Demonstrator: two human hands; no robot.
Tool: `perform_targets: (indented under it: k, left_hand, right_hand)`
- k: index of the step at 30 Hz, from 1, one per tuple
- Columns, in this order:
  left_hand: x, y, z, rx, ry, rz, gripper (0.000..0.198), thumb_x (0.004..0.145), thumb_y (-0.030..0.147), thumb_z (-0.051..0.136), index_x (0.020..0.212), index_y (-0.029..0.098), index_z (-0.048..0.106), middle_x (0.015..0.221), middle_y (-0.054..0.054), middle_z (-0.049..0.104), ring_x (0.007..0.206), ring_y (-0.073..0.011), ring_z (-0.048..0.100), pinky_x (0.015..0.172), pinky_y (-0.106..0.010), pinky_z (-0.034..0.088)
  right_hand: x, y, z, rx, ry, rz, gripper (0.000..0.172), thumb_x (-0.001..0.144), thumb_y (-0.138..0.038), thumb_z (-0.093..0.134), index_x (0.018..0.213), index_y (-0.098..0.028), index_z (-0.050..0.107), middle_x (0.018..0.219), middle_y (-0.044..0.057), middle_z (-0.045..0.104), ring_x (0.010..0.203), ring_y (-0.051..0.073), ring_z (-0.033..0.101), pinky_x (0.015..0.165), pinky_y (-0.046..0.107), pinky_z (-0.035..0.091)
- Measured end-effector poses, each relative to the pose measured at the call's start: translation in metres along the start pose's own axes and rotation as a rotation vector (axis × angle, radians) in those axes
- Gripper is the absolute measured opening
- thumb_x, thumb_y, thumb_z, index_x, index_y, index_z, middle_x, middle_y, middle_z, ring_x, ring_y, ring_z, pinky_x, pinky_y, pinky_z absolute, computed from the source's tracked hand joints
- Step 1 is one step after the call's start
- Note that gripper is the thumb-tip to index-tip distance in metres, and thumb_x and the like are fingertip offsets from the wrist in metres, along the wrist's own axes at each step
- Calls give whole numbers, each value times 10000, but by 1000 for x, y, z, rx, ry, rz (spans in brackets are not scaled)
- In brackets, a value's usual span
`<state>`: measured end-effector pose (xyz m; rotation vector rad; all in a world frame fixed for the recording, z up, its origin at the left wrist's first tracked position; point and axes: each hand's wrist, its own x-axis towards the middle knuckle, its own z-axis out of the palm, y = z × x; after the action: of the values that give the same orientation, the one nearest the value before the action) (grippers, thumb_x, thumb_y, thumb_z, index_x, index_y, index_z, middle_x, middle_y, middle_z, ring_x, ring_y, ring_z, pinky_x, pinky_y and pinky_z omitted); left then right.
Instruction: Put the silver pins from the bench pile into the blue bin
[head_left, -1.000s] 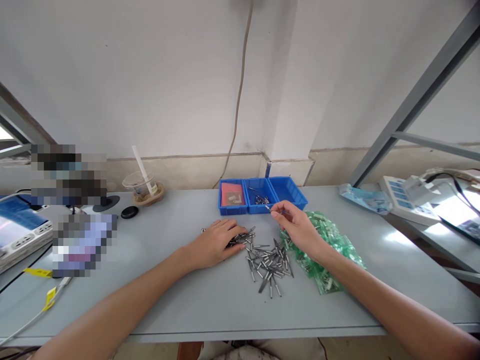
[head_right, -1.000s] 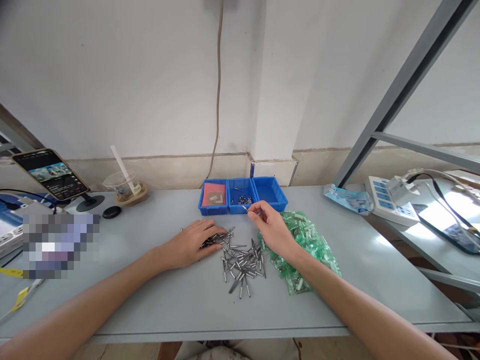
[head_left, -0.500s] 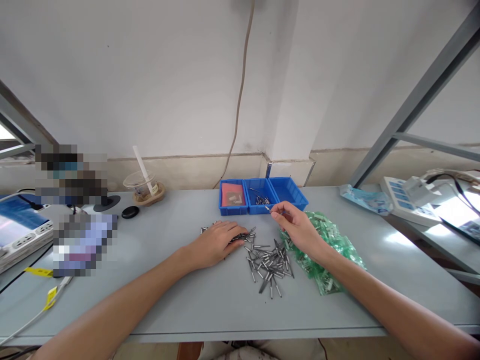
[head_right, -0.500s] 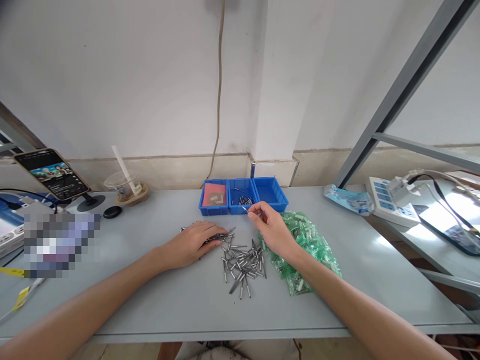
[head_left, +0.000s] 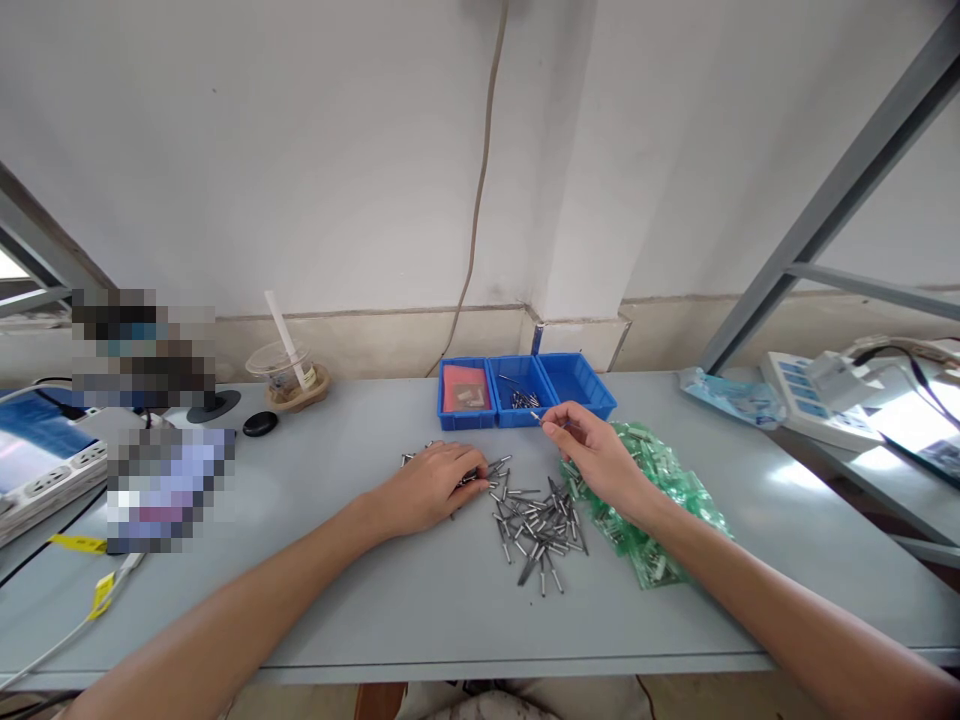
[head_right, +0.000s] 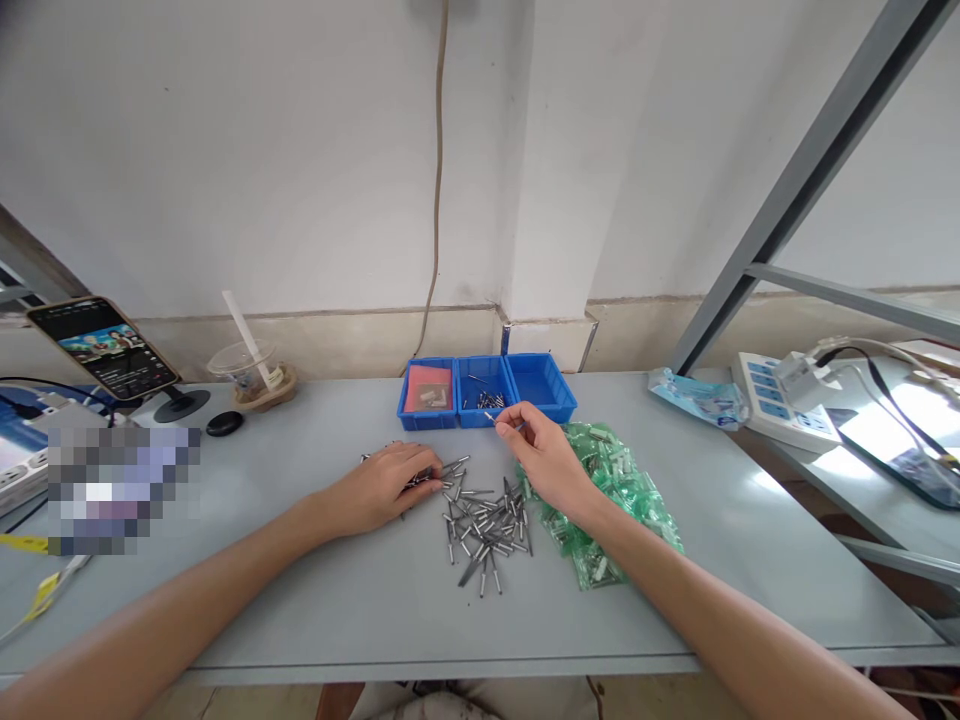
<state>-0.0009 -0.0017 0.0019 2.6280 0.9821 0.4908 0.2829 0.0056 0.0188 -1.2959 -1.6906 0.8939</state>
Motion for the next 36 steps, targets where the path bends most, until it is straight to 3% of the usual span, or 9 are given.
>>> perform_targets:
  k: [36]
  left_hand:
    - [0,0,1,43,22,18,261,1099,402,511,925,207,514,905,-20,619,821,-196,573,785,-334,435]
  right_hand:
    - [-2,-4,0,9,-23,12,272,1023,-512,571,1045,-257,662,764,-13,519,670,172,459,576,303,369]
